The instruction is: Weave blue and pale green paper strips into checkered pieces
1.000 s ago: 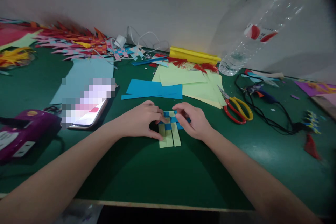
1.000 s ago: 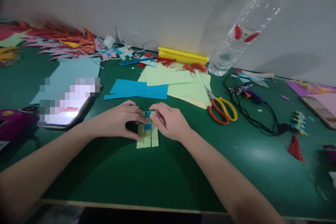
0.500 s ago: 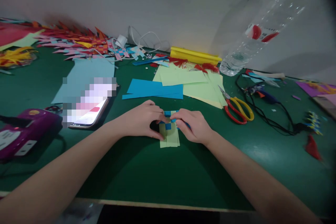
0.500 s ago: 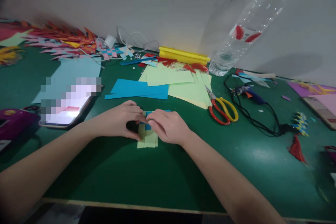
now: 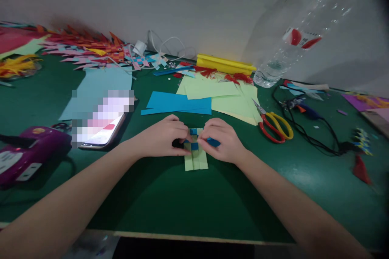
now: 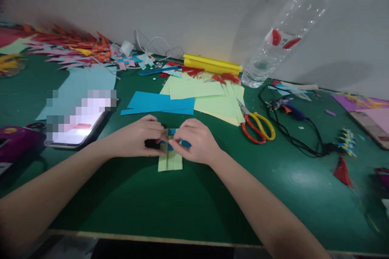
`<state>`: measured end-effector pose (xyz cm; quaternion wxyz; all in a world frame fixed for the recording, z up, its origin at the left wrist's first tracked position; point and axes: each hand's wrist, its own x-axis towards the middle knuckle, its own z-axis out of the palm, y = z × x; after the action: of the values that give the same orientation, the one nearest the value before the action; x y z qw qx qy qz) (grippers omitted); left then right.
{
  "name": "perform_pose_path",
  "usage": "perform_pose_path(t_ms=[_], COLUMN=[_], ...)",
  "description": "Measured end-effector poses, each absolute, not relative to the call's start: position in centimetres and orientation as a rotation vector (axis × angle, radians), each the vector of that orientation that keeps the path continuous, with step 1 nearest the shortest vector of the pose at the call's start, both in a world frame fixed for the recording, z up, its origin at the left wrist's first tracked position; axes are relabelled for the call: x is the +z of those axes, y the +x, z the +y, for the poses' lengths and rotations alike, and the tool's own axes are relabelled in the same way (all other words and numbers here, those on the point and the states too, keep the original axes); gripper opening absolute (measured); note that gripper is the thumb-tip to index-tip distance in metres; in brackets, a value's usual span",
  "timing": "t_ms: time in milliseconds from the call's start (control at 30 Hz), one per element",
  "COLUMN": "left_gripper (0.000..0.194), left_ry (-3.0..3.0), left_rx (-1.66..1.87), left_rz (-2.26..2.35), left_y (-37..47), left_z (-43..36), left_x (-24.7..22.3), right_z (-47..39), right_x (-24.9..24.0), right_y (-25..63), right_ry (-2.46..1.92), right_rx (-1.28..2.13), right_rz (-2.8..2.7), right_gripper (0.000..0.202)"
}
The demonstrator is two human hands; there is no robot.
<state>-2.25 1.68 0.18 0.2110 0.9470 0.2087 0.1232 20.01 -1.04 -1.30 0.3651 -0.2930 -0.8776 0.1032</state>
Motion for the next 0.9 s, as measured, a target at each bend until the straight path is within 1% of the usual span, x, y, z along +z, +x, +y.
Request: perform_pose_path(t_ms=[100,167,300,500,600,733,900], left_gripper=[0.016,0.014,0.013,0.013,0.014,0.015,0.021], left_ry=[2.654,2.666,2.656,2.645,2.644,2.641,2.639], left_rx=[0.333,0.325,0.332,0.334,0.329,0.328,0.366], left_rz=[0.568,0.568,0.573,0.579,0.579,0.572,0.605], left_y=[-2.18,-2.13,-2.13,-2.23,-2.21,-2.14,-2.14], left_z=[1.7,1.71,1.71,1.67,1.7,1.69,1.54], left_x=[0.1,0.06,0.02,0.04,0.08,0.12,0.4], right_z=[-1.27,-1.4,-1.44,-1.34,-1.4,-1.36,-0.9], right_x=[-1.08,-0.99,-0.84,-0.95,-1.1,-1.16,-1.1], right_y=[20.05,20.04,19.93,19.99,20.0,20.04,20.31], right_ry=[-0.702,-0.678,-0.653,-0.686,-0.677,-0.731,-0.97], right_rx=[0.46,0.557,0.606,0.582,0.589,0.626,0.434], right_rz=[-2.259,-2.285,-2.384,-2.456,-2.435,-2.203,-1.956], right_gripper=[0.036,0.042,0.045,0.05,0.048,0.04,0.032])
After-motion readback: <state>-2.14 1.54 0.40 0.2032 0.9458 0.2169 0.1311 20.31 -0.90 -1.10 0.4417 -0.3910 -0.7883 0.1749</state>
